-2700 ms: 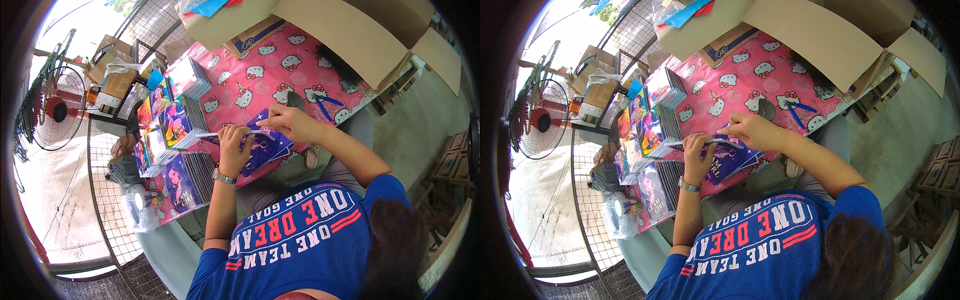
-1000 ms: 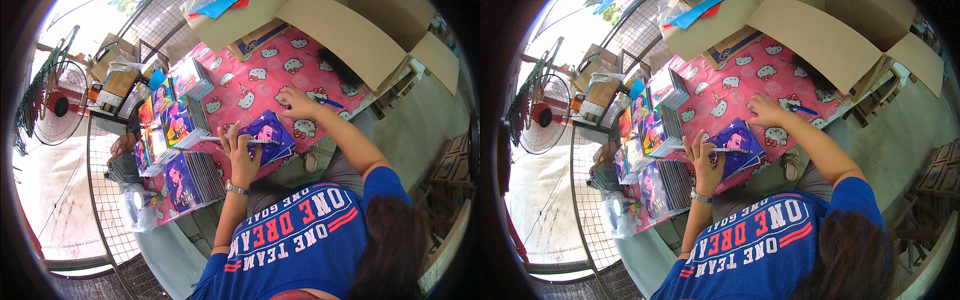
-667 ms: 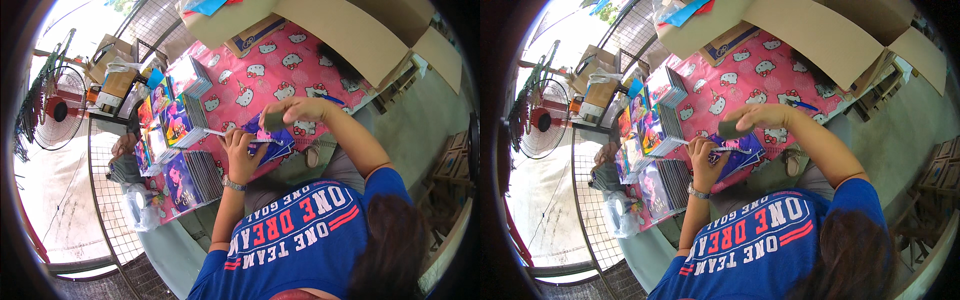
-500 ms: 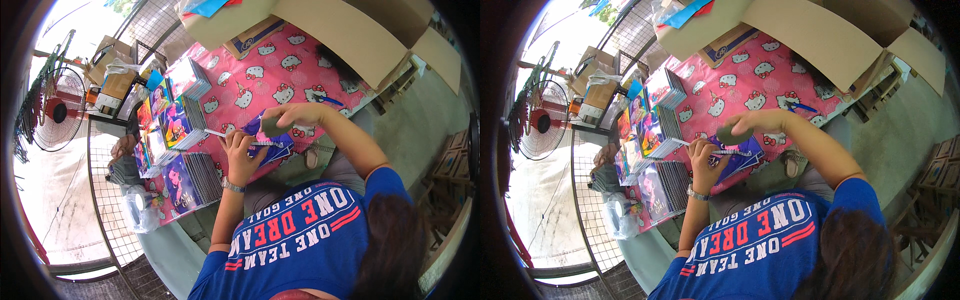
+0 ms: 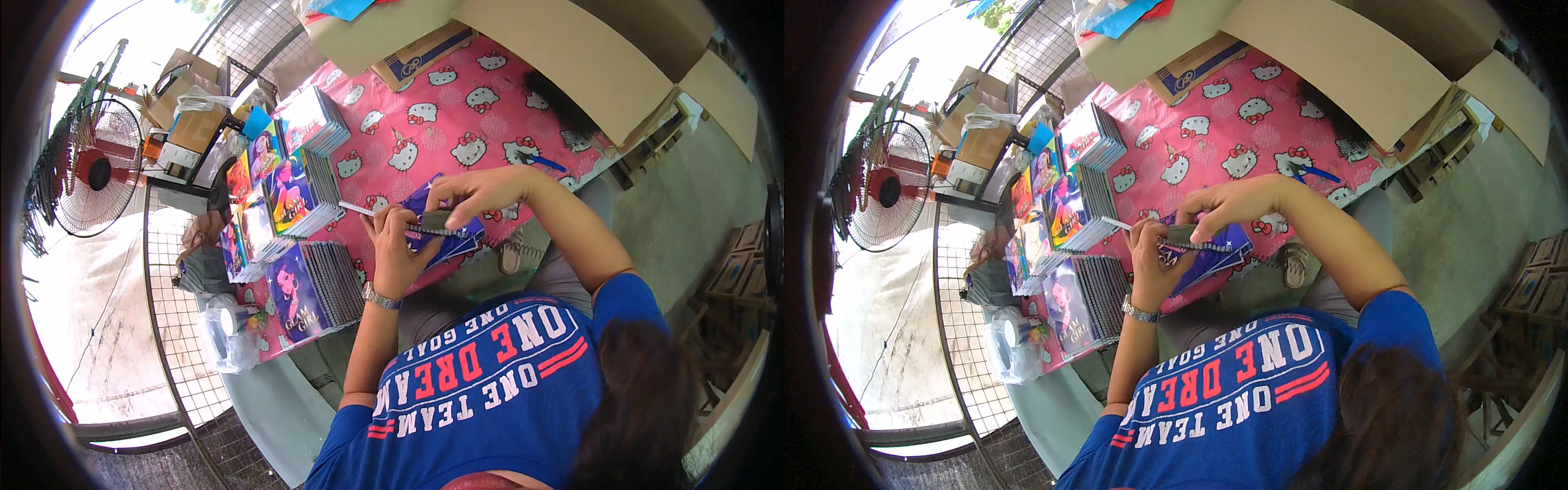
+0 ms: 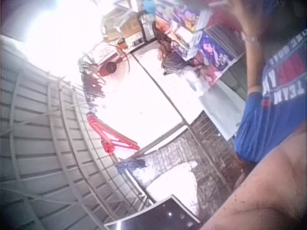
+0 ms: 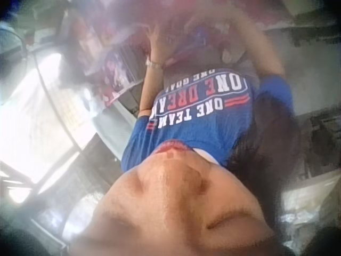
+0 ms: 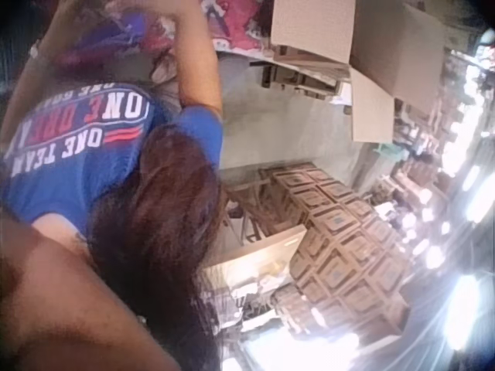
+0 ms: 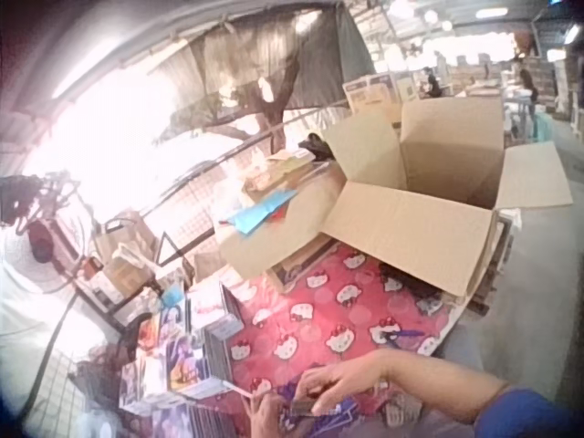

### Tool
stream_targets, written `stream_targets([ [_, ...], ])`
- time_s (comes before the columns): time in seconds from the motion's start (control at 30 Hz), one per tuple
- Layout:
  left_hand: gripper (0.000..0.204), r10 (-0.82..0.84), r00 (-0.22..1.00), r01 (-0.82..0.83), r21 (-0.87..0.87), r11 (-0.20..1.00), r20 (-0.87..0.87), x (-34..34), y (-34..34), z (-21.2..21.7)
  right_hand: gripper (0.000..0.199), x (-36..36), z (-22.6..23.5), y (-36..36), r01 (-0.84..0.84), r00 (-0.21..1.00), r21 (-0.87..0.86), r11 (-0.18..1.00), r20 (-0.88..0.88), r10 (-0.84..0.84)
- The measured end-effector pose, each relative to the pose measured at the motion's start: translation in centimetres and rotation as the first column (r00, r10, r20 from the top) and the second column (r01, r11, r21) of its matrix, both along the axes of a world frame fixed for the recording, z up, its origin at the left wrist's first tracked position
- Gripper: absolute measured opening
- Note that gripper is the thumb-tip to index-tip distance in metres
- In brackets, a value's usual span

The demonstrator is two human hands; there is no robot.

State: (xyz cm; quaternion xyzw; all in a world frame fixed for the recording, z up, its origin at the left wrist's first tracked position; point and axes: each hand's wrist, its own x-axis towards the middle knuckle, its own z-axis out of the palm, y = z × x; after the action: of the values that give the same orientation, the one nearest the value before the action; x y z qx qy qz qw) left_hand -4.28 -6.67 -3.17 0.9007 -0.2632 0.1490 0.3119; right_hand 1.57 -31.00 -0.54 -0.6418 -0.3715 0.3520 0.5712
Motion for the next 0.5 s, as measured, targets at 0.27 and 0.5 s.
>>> stream_targets([
  [0.27,0.054,0.019,0.997,-0.023,0.055,0.998,0.075,0.9,0.3,0.9,0.046,1.5,-0.3,0.5,0.233,0.873,-0.340,0.911,0.486,-0.041],
  [0.5,0.045,0.024,0.995,-0.032,0.089,0.996,0.092,2.6,3.2,0.5,0.039,2.5,-0.9,2.5,0.064,0.992,0.086,0.994,-0.112,-0.055],
])
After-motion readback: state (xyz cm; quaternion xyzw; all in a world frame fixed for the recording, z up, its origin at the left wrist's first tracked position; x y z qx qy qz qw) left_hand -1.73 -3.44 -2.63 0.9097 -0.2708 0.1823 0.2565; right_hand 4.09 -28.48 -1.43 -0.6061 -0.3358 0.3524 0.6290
